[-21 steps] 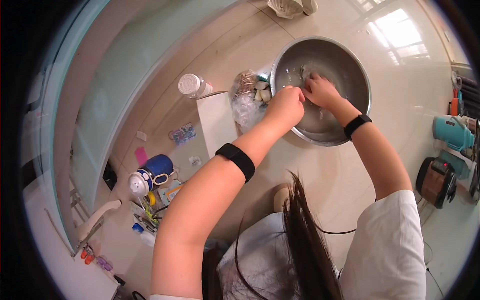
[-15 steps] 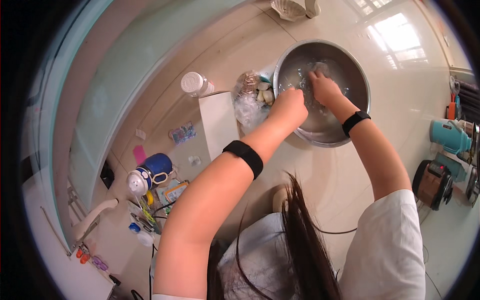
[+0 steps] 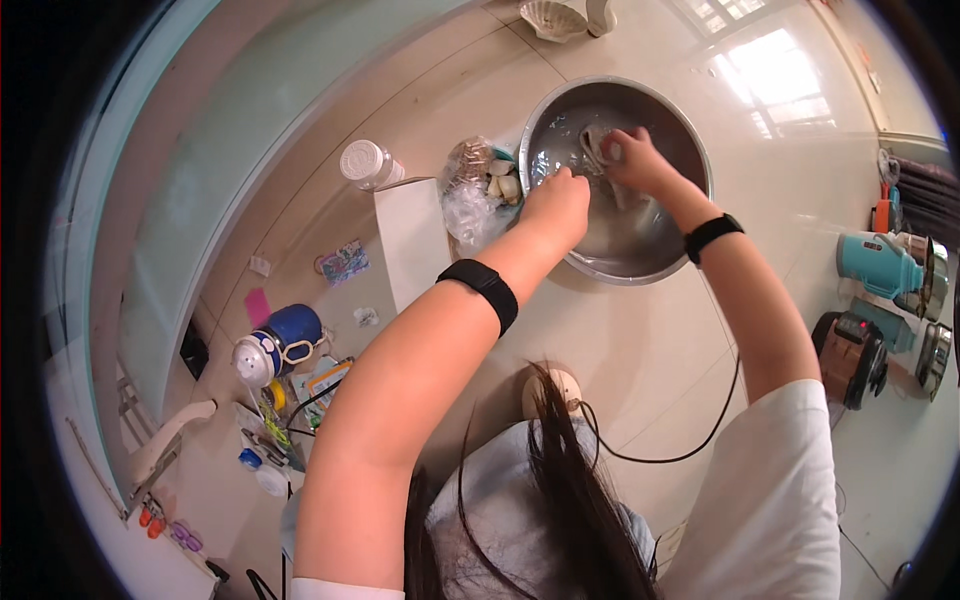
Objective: Wiping a glass table with a damp cloth and paper towels.
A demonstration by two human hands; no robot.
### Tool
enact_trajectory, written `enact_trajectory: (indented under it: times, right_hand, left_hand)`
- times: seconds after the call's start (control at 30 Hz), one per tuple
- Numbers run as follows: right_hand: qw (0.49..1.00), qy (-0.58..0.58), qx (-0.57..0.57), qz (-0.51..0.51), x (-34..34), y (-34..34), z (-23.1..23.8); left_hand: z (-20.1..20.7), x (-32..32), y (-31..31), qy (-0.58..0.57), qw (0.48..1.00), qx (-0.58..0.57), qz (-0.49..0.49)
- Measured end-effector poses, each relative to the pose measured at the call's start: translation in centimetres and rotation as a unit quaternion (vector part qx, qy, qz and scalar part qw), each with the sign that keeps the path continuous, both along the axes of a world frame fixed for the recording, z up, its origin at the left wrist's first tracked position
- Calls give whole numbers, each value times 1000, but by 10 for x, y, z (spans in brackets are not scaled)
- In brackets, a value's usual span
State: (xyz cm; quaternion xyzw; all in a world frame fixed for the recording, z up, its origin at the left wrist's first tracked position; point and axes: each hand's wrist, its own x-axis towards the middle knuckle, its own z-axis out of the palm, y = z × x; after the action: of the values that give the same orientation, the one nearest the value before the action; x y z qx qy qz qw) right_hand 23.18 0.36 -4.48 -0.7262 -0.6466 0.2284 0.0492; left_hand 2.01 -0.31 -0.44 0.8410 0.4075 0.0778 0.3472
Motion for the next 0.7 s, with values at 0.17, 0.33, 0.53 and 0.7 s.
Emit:
enact_trajectory:
  times: [0.17,0.33,0.53,0.7]
  right_hand:
    - [994,-107,-2,-24,-60,7,2]
    - [986,-60,-64,144,-15,25,6]
    - [995,-74,-48,36,6,20,39]
    - [997,-27,72,-25,-5,8,17]
  left_hand:
    - [-3,-7,3,44,999,-15,-10]
    - [-4,-4,5,43,998,-34,-39]
    - [-4,-10,6,37,997,-31,-56]
    - [-7,-6,7,51,995,-42,-73]
